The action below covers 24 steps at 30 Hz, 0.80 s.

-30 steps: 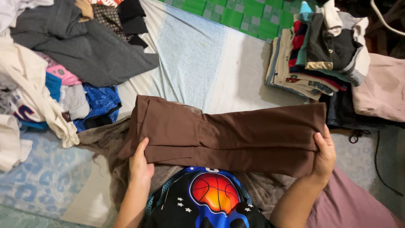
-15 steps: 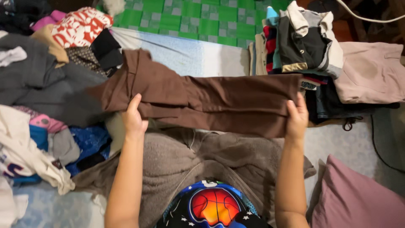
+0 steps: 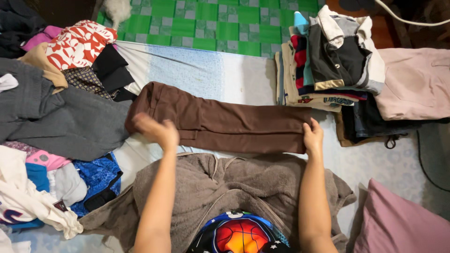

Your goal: The person folds several garments one by one on a mat on the floor. They smooth and fold a color-blocked shirt, a brown long-sleeve shirt, and a white t-shirt, placing each folded item into a growing stack.

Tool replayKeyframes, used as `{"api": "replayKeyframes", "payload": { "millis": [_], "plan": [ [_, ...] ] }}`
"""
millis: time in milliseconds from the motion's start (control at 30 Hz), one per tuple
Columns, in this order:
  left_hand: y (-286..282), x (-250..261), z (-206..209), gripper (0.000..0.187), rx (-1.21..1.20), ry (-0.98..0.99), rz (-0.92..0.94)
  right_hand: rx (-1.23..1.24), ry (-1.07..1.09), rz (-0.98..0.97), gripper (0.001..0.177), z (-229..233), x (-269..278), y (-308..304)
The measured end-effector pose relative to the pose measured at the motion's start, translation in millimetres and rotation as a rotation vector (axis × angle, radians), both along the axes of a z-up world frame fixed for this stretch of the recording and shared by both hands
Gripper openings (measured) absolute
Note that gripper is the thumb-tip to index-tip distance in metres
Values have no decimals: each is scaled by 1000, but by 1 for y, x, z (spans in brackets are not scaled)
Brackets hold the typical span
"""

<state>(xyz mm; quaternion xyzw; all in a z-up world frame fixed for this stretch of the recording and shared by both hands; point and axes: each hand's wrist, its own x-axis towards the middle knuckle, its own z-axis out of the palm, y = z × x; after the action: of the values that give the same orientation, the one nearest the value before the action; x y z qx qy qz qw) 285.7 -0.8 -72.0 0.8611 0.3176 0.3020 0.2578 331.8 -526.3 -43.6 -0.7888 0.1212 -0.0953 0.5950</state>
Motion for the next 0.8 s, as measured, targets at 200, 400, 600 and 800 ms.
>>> {"api": "replayKeyframes", "payload": {
  "millis": [200, 400, 600, 800],
  "plan": [
    [-121, 16, 11, 76, 196, 166, -662, -27, -1, 30, 38, 11, -19, -35],
    [-129, 50, -20, 82, 384, 456, -707, -62, 57, 16, 39, 13, -32, -58],
    [-45, 78, -38, 109, 253, 638, -587, -105, 149, -41, 40, 4, -32, -52],
    [3, 105, -52, 101, 201, 581, -490, -73, 243, -95, 41, 14, -37, -47]
  ]
}}
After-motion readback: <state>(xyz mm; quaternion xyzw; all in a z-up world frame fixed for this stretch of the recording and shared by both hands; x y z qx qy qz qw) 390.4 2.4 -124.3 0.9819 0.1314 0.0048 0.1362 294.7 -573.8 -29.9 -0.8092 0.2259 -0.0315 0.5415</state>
